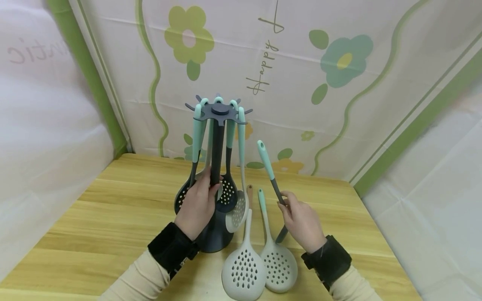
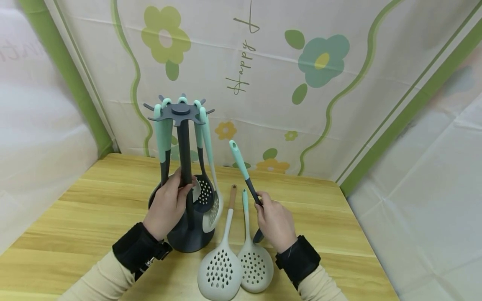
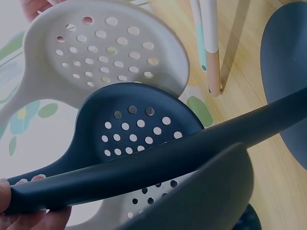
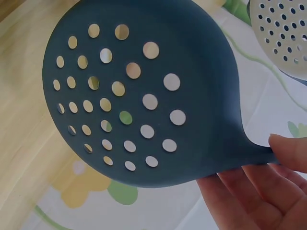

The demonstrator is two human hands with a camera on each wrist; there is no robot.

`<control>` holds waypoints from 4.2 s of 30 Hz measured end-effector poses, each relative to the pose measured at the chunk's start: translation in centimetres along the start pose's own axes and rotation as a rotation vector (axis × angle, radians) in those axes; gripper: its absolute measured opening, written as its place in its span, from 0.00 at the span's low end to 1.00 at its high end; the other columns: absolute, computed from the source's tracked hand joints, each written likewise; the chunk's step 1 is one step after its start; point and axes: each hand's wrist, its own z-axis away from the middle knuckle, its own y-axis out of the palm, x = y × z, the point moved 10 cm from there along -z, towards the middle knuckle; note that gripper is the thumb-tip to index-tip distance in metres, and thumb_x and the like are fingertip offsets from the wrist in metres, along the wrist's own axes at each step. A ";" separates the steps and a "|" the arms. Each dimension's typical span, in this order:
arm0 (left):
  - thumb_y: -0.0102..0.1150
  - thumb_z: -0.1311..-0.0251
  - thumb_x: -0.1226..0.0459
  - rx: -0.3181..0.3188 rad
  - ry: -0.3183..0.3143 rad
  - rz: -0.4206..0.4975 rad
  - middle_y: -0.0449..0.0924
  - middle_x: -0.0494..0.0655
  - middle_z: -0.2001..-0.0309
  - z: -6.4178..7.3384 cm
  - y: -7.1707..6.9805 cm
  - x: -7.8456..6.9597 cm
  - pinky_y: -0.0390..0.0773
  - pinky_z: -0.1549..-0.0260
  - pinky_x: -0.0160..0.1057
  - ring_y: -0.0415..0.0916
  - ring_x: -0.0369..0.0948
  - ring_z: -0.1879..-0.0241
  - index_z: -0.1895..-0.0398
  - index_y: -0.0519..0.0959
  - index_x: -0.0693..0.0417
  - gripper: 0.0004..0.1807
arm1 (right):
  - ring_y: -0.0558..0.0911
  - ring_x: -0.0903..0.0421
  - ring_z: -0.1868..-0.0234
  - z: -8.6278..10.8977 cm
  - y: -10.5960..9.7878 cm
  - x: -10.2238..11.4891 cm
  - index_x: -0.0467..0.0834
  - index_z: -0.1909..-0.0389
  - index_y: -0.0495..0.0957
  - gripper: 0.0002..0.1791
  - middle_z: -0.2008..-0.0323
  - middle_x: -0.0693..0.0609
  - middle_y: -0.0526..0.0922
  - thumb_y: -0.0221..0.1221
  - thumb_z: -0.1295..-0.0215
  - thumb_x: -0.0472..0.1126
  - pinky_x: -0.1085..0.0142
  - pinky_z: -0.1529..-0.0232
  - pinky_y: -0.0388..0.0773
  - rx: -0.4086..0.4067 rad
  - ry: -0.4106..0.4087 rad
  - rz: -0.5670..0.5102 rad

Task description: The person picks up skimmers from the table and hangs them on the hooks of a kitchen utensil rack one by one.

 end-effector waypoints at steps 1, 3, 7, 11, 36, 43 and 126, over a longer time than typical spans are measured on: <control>0.52 0.30 0.72 -0.002 0.001 -0.002 0.82 0.61 0.55 0.0 0.0 0.0 0.86 0.61 0.51 0.83 0.54 0.54 0.39 0.69 0.70 0.19 | 0.66 0.64 0.86 0.0 0.0 0.1 0.33 0.46 0.77 0.16 0.74 0.47 0.85 0.58 0.31 0.36 0.66 0.86 0.69 -0.001 -0.002 0.002; 0.52 0.31 0.72 -0.004 0.002 -0.006 0.82 0.61 0.55 0.0 0.0 0.0 0.86 0.61 0.51 0.83 0.54 0.54 0.39 0.69 0.71 0.18 | 0.66 0.64 0.86 0.0 -0.1 0.2 0.33 0.46 0.77 0.16 0.74 0.47 0.84 0.58 0.31 0.36 0.67 0.86 0.68 -0.004 -0.007 0.004; 0.52 0.31 0.72 -0.009 0.002 -0.011 0.82 0.61 0.56 0.0 0.0 0.0 0.86 0.62 0.51 0.84 0.54 0.56 0.40 0.69 0.70 0.18 | 0.66 0.64 0.86 0.1 -0.3 0.6 0.33 0.47 0.77 0.15 0.73 0.47 0.85 0.58 0.32 0.35 0.67 0.86 0.68 -0.016 -0.021 0.003; 0.52 0.31 0.72 -0.011 0.002 -0.011 0.82 0.61 0.56 0.0 0.0 -0.1 0.86 0.62 0.51 0.84 0.54 0.55 0.40 0.69 0.71 0.18 | 0.66 0.65 0.85 0.1 -0.6 1.1 0.32 0.47 0.78 0.15 0.72 0.46 0.86 0.59 0.32 0.34 0.67 0.85 0.68 -0.035 -0.046 0.008; 0.53 0.31 0.72 -0.016 0.002 -0.012 0.82 0.60 0.56 -0.1 0.0 0.0 0.85 0.63 0.50 0.84 0.53 0.56 0.40 0.69 0.70 0.19 | 0.65 0.68 0.84 0.7 -1.5 3.8 0.33 0.50 0.78 0.14 0.68 0.44 0.89 0.61 0.35 0.32 0.70 0.87 0.65 -0.107 -0.176 -0.012; 0.53 0.31 0.72 -0.015 -0.001 -0.010 0.82 0.60 0.56 0.0 0.0 0.0 0.85 0.62 0.50 0.83 0.53 0.56 0.40 0.69 0.71 0.19 | 0.70 0.67 0.82 0.9 -1.7 4.5 0.33 0.49 0.77 0.14 0.65 0.44 0.90 0.61 0.35 0.31 0.70 0.86 0.66 -0.106 -0.192 -0.036; 0.47 0.27 0.70 -0.017 0.039 0.006 0.81 0.61 0.54 0.1 -0.2 -0.2 0.84 0.58 0.50 0.82 0.54 0.53 0.38 0.68 0.69 0.18 | 0.88 0.58 0.72 0.5 -4.7 11.6 0.30 0.51 0.80 0.17 0.68 0.46 0.90 0.66 0.42 0.28 0.69 0.73 0.85 -0.131 -0.332 -0.240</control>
